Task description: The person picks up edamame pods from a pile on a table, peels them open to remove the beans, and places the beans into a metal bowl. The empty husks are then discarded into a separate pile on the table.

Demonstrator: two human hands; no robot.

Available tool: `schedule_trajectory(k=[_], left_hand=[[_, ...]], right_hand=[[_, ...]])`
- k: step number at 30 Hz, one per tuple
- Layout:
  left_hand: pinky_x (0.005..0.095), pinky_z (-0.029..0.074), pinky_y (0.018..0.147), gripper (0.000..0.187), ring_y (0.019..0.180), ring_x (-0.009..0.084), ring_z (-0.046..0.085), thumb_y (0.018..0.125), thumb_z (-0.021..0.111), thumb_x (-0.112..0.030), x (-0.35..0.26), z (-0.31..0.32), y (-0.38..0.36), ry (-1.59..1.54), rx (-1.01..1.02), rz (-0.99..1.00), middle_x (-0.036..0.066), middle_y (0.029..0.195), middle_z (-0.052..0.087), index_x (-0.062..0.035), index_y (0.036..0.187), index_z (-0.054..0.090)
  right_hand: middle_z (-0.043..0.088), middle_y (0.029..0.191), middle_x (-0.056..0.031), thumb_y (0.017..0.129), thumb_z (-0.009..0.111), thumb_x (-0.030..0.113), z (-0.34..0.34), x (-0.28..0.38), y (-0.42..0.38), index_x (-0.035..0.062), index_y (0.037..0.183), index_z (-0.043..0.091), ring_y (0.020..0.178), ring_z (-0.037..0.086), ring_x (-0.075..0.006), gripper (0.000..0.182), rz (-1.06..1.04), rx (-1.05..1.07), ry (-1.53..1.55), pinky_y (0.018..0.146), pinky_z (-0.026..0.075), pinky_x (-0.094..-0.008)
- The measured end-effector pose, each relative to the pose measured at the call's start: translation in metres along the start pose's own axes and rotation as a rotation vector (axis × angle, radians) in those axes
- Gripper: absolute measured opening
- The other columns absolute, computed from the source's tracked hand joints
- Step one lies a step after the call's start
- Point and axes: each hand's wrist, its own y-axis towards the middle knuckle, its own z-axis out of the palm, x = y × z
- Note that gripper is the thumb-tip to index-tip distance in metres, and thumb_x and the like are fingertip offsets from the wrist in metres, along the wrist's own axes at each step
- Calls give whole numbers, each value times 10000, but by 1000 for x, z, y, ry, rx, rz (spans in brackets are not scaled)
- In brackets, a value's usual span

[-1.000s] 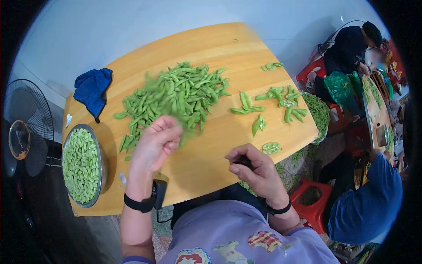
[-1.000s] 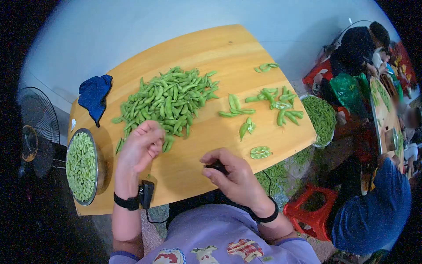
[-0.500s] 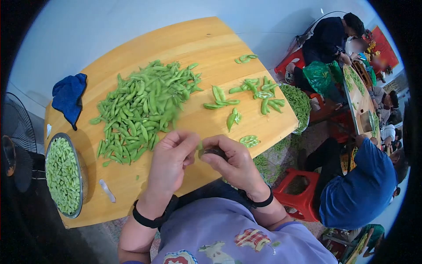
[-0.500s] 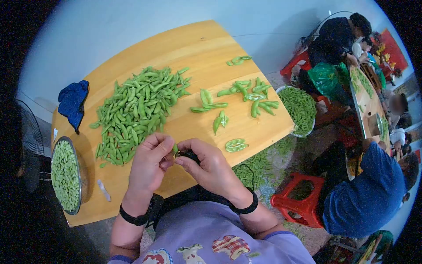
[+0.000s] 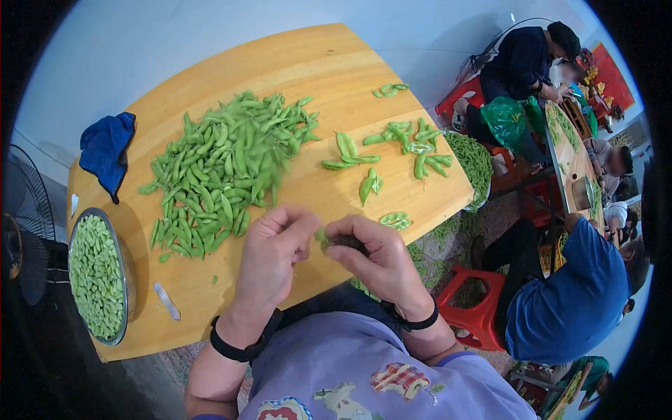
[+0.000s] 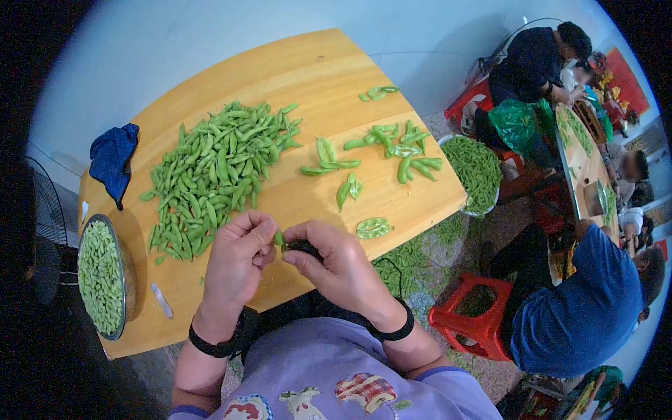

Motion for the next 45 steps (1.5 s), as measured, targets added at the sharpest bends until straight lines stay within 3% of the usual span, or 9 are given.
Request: schedule_trajectory(k=[13, 15, 18, 20, 22, 25, 30, 37, 45], left_hand=[[172, 268, 460, 29, 519, 25, 378, 800, 598, -80, 4, -10, -4, -8, 96, -73, -44, 629, 493, -57, 785, 588], [174, 267, 458, 43, 521, 28, 378, 807, 598, -94, 2, -13, -6, -69, 156, -138, -44, 638, 492, -60, 787, 584], [168, 298, 468, 80, 543, 36, 402, 807, 618, -126, 3, -17, -5, -172, 223, -245, -39, 677, 507, -62, 800, 571], [159, 330, 480, 112, 562, 41, 425, 799, 636, -144, 4, -14, -4, -215, 234, -284, -34, 708, 522, -62, 810, 560], [161, 349, 494, 125, 573, 37, 436, 793, 645, -137, 8, -9, -8, 310, 130, 31, -25, 725, 532, -61, 818, 549], [165, 386, 529, 132, 603, 40, 469, 784, 645, -94, -2, -11, -10, 440, 190, 34, -15, 735, 539, -47, 843, 537], [180, 426, 583, 120, 645, 62, 513, 788, 602, -18, -5, -17, -13, 569, 283, 139, 7, 768, 544, -26, 880, 525], [179, 393, 572, 164, 706, 28, 490, 786, 615, -44, 8, -11, -16, 499, 90, 211, -19, 813, 531, -54, 906, 503], [184, 393, 507, 113, 578, 30, 486, 789, 608, -18, 11, -8, -14, 630, 69, 411, -14, 647, 535, -37, 872, 533]], right_hand=[[566, 726, -70, 779, 606, 9, -1, 2, -3, -29, 924, 543, 647, 508, -108, 163, -73, 11, -91, 582, 429, -252], [567, 724, -70, 776, 608, 13, -9, 12, -3, -28, 920, 554, 625, 502, -103, 159, 336, 154, 342, 566, 429, -257], [558, 689, -39, 766, 625, 33, -11, 9, -1, -17, 887, 575, 602, 488, -76, 140, 414, 161, 445, 536, 414, -238], [546, 669, -23, 763, 633, 45, -1, 3, -3, -11, 871, 583, 596, 478, -61, 131, 209, 57, 151, 523, 401, -224], [535, 649, -7, 759, 640, 57, 4, 3, -6, -4, 854, 590, 590, 468, -46, 124, 5, -44, -139, 509, 389, -211], [524, 632, 17, 754, 647, 68, 2, 13, -10, 2, 837, 595, 573, 454, -31, 117, 55, -47, -169, 494, 369, -195], [509, 624, 52, 778, 635, 83, -17, 8, -6, 13, 864, 593, 547, 440, -35, 119, 485, 114, 442, 487, 365, -196], [497, 630, 51, 789, 622, 71, 0, 7, -6, 11, 879, 587, 513, 402, -18, 114, 293, -10, 134, 437, 309, -174], [485, 613, 21, 793, 612, 52, -6, 5, -5, -11, 897, 557, 476, 387, -38, 133, 413, -11, 547, 409, 300, -184]])
